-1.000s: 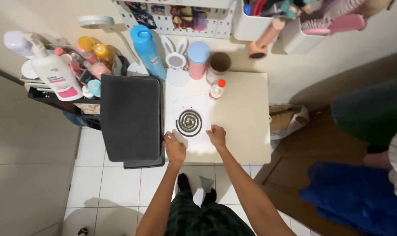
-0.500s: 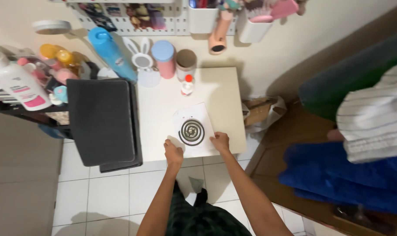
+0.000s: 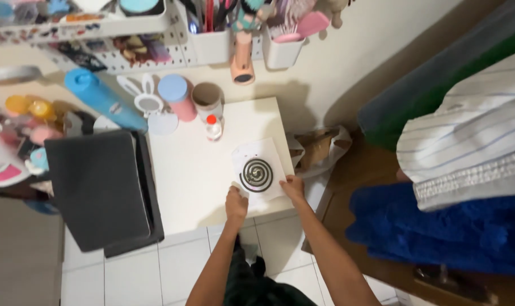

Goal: Organizing various small items, including a mosquito coil and product boxes, on a white desk.

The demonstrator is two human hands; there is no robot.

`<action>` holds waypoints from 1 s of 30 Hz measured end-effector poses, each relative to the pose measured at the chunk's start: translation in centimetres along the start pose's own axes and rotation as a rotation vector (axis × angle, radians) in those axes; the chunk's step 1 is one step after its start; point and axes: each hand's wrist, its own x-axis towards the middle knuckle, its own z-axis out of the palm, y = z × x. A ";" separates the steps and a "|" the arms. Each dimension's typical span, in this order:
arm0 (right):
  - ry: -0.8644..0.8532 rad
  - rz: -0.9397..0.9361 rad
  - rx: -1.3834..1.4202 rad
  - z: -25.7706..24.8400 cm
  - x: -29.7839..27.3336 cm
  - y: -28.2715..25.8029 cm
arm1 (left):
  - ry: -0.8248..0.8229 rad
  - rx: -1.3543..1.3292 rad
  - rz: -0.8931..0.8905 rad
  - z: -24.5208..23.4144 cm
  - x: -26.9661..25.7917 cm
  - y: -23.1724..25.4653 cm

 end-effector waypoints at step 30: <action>-0.048 -0.194 0.249 0.8 18.2 -4.7 | 0.040 0.408 0.575 0.9 13.1 6.9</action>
